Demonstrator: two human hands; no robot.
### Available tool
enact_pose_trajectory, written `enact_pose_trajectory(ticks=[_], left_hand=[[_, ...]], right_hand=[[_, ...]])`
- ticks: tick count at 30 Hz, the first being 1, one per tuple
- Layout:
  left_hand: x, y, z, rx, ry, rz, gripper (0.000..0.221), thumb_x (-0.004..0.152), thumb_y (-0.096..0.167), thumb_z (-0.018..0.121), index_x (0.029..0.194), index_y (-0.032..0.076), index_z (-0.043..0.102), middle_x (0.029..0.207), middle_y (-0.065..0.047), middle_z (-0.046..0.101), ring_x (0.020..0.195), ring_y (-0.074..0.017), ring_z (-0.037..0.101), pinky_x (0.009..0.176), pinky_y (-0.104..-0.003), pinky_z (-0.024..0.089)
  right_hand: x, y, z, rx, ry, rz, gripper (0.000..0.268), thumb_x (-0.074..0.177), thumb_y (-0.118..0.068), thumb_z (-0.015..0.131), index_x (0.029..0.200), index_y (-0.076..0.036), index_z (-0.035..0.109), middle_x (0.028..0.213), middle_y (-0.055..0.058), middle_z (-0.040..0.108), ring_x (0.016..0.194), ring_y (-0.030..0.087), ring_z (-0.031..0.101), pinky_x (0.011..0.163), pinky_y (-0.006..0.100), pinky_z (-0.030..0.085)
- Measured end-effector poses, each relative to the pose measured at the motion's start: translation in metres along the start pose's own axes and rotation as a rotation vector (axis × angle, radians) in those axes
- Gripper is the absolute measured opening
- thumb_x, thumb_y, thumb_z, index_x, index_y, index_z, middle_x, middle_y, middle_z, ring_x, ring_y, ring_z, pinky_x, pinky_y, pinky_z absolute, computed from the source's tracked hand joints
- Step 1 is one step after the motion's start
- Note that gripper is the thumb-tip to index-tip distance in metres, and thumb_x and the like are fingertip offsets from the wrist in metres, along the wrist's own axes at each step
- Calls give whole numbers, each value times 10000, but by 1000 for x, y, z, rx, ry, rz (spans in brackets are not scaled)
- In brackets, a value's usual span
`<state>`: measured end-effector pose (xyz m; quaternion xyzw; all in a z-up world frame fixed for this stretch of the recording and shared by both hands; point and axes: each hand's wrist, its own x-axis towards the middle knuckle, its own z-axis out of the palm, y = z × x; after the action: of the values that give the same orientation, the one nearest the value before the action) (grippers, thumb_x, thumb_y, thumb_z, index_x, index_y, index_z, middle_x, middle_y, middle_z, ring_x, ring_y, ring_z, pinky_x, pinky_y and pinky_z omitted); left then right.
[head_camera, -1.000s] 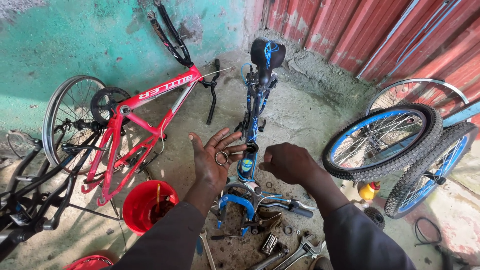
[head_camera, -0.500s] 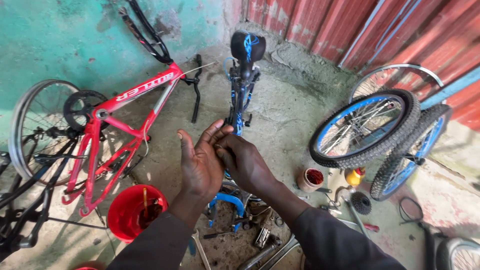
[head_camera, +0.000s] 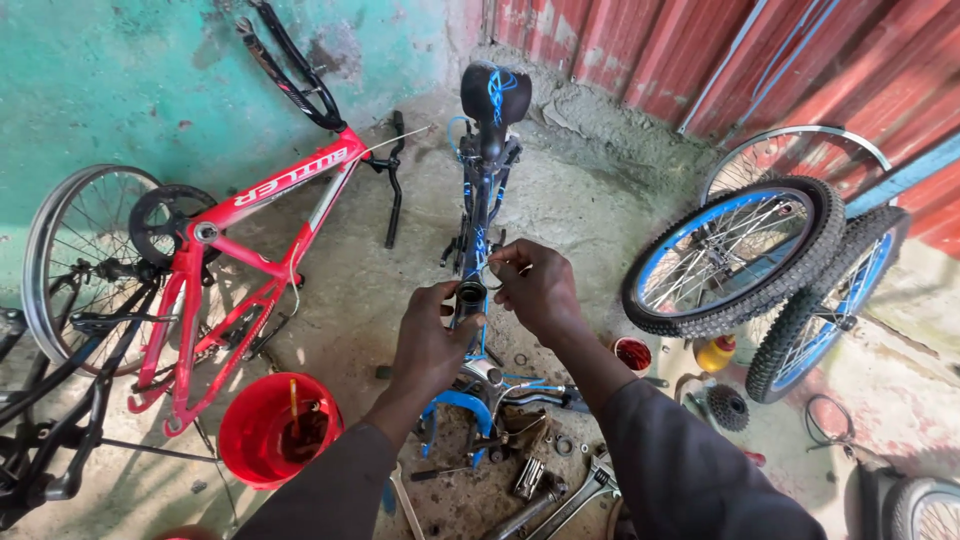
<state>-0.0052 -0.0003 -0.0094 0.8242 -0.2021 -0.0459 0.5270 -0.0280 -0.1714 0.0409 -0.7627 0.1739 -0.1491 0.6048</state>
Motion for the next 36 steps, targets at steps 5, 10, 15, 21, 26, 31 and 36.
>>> enact_pose_trajectory(ticks=[5, 10, 15, 21, 26, 31, 36], left_hand=[[3, 3, 2, 38, -17, 43, 543, 947, 258, 745, 1380, 18, 522, 1236, -202, 512, 1133, -406, 631, 822, -407, 680], [3, 11, -3, 37, 6, 36, 500, 951, 209, 733, 1364, 17, 526, 1231, -203, 521, 1111, -389, 646, 816, -404, 685], [2, 18, -5, 21, 102, 190, 486, 912, 107, 774, 1358, 65, 585, 1201, -157, 577, 1038, -353, 670, 738, -361, 681], [1, 18, -8, 204, 87, 273, 331, 945, 167, 769, 1224, 56, 629, 1107, -94, 569, 935, -311, 697, 673, -364, 710], [2, 18, -11, 190, 68, 262, 365, 964, 216, 746, 1278, 84, 618, 1103, -100, 573, 926, -332, 700, 658, -401, 712], [2, 19, -15, 252, 25, 335, 424, 976, 280, 737, 1351, 129, 613, 1131, -102, 575, 942, -364, 681, 682, -483, 704], [8, -2, 1, 564, 68, 642, 546, 1023, 429, 615, 1470, 128, 526, 1385, -173, 501, 1300, -417, 498, 944, -583, 488]], right_hand=[[11, 18, 11, -184, -29, -36, 60, 853, -99, 760, 907, -90, 786, 721, 86, 685, 530, 155, 716, 517, 290, 552], [3, 6, 13, -279, -69, -79, 75, 799, -128, 781, 863, -111, 815, 678, 83, 673, 574, 196, 697, 585, 343, 542], [3, 5, 12, -403, -44, -173, 90, 775, -173, 796, 860, -144, 804, 718, 51, 682, 666, 192, 716, 647, 348, 567], [0, -2, 6, -383, -135, -228, 71, 861, -108, 738, 884, -107, 805, 695, 102, 690, 637, 275, 725, 610, 362, 564], [3, -16, -2, -380, -229, -237, 126, 910, -52, 666, 945, -36, 787, 690, 147, 703, 618, 272, 732, 628, 366, 573], [2, -18, -16, -318, -332, -168, 148, 948, -58, 627, 1006, -14, 756, 682, 170, 718, 600, 234, 727, 630, 348, 588], [-5, -26, -53, -452, -538, -77, 242, 926, -123, 634, 1123, 4, 692, 870, 241, 734, 673, 292, 728, 714, 429, 587]])
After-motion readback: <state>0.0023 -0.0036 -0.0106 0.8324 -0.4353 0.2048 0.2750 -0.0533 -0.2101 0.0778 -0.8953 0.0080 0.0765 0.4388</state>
